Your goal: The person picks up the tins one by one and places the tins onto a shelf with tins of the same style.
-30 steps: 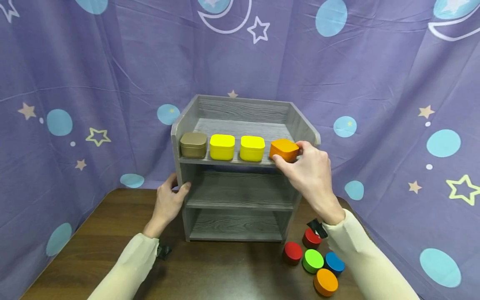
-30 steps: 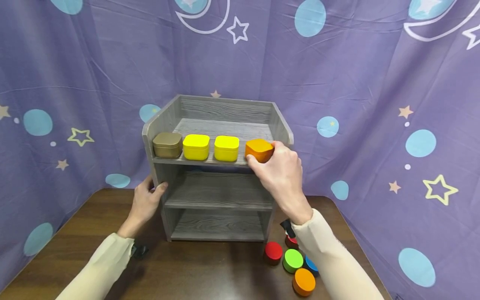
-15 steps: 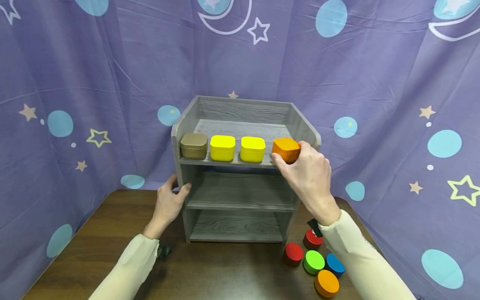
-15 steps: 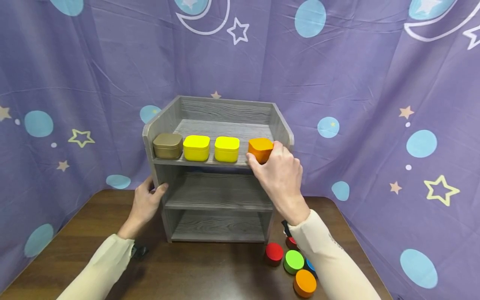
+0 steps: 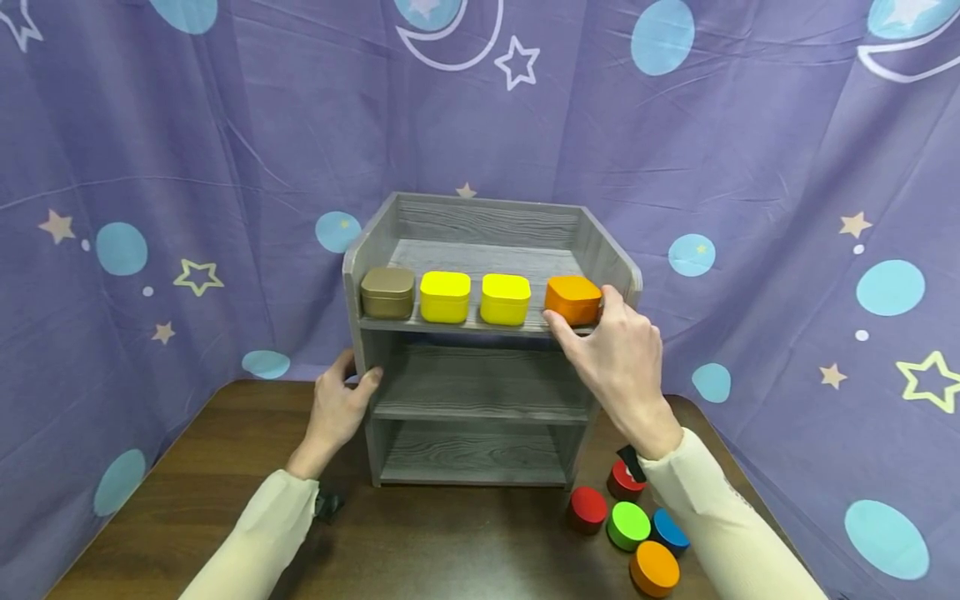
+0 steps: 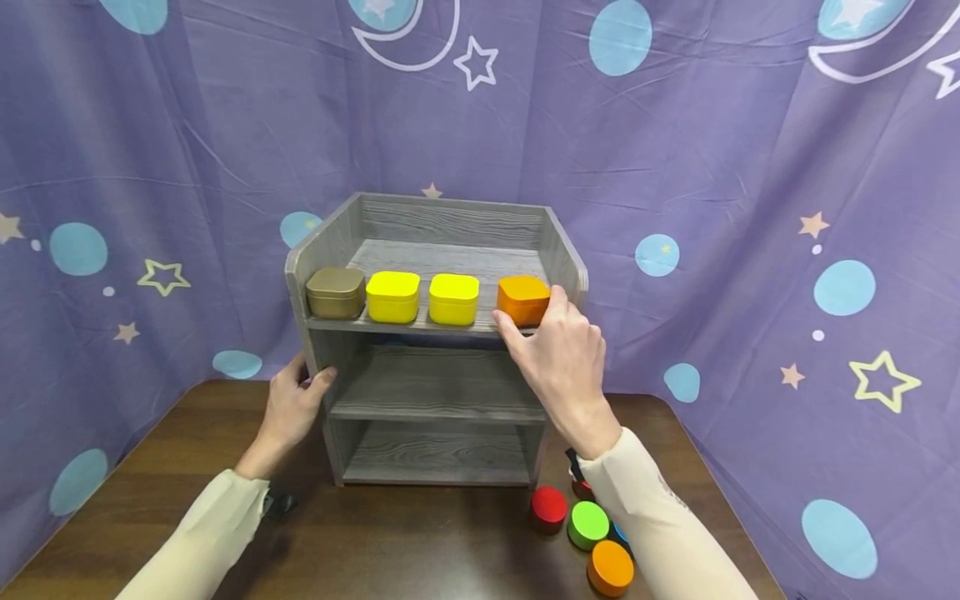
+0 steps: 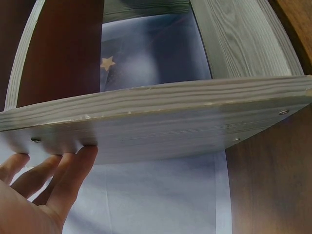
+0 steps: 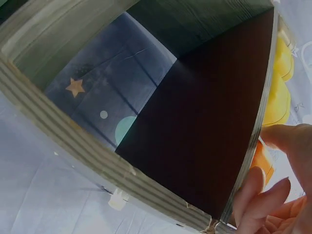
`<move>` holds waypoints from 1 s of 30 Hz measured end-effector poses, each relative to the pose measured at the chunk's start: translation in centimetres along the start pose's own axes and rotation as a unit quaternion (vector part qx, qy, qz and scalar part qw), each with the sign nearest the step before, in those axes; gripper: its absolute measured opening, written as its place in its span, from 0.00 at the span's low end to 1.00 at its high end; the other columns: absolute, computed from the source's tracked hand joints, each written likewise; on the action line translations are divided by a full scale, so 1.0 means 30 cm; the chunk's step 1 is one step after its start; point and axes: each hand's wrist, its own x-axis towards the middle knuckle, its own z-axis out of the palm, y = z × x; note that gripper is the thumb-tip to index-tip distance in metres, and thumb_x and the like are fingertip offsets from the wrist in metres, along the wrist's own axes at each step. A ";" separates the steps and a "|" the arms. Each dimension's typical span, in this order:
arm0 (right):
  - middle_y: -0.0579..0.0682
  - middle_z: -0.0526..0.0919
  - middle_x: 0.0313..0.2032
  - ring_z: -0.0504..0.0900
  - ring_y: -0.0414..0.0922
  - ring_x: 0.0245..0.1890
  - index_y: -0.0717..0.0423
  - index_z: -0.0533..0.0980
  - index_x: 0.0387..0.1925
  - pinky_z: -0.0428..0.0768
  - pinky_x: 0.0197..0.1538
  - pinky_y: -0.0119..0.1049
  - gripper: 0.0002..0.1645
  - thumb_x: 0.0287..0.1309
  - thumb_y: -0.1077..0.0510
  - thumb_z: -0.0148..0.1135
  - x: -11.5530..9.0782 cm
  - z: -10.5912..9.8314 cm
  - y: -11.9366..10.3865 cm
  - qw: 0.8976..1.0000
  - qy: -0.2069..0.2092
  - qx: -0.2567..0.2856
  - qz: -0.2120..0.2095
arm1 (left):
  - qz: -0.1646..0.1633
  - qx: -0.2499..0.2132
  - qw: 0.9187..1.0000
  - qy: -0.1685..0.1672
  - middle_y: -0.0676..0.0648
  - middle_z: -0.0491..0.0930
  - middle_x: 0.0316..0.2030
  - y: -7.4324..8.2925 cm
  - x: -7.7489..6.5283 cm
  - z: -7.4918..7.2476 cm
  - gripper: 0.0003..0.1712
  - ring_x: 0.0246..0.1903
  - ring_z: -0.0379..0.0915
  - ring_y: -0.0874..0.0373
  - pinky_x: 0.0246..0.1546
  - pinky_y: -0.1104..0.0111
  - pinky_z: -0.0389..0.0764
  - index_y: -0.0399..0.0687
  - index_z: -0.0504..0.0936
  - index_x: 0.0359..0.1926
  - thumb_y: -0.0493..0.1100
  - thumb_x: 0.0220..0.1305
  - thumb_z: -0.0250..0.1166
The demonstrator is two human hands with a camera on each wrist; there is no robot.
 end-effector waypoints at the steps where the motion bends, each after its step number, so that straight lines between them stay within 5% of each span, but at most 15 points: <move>1: 0.65 0.87 0.28 0.87 0.66 0.26 0.69 0.80 0.42 0.86 0.33 0.60 0.34 0.58 0.41 0.81 -0.006 -0.001 0.002 1.000 0.002 0.003 0.001 | 0.001 0.000 1.000 0.001 0.32 0.91 0.46 0.001 0.000 0.000 0.22 0.47 0.87 0.41 0.40 0.79 0.78 0.37 0.85 0.53 0.50 0.67 0.66; 9: 0.67 0.92 0.37 0.90 0.67 0.33 0.71 0.83 0.44 0.87 0.42 0.63 0.32 0.55 0.45 0.82 -0.061 -0.021 0.011 0.999 0.034 0.031 0.002 | 0.004 -0.003 1.000 0.003 0.33 0.91 0.47 0.006 0.000 0.002 0.21 0.46 0.86 0.44 0.40 0.81 0.76 0.39 0.86 0.52 0.50 0.68 0.66; 12: 0.67 0.92 0.39 0.90 0.62 0.28 0.72 0.83 0.46 0.88 0.41 0.62 0.31 0.55 0.49 0.83 -0.088 -0.032 0.023 0.997 0.049 0.052 -0.011 | 0.005 -0.001 1.000 0.005 0.32 0.91 0.47 0.005 0.000 0.002 0.22 0.46 0.86 0.44 0.40 0.81 0.77 0.39 0.86 0.52 0.50 0.67 0.67; 18: 0.63 0.93 0.44 0.85 0.47 0.17 0.71 0.83 0.53 0.84 0.29 0.43 0.32 0.55 0.53 0.82 -0.145 -0.051 0.057 0.994 0.064 0.080 -0.036 | 0.005 0.003 1.000 0.007 0.32 0.91 0.46 0.005 -0.001 0.000 0.22 0.45 0.86 0.46 0.40 0.79 0.78 0.38 0.86 0.52 0.50 0.67 0.67; 25: 0.61 0.94 0.37 0.84 0.44 0.17 0.68 0.86 0.47 0.81 0.29 0.24 0.26 0.49 0.57 0.84 -0.234 -0.064 0.146 0.989 0.072 0.107 -0.074 | 0.005 -0.002 1.000 0.001 0.32 0.91 0.46 0.003 0.000 0.000 0.21 0.44 0.86 0.49 0.39 0.79 0.78 0.38 0.86 0.52 0.49 0.67 0.67; 30: 0.60 0.93 0.34 0.84 0.44 0.19 0.67 0.86 0.46 0.81 0.31 0.19 0.26 0.44 0.61 0.85 -0.316 -0.064 0.252 0.990 0.048 0.106 -0.074 | 0.006 -0.006 1.000 0.000 0.31 0.91 0.47 0.004 0.003 -0.002 0.22 0.44 0.86 0.46 0.38 0.79 0.78 0.38 0.86 0.53 0.50 0.67 0.67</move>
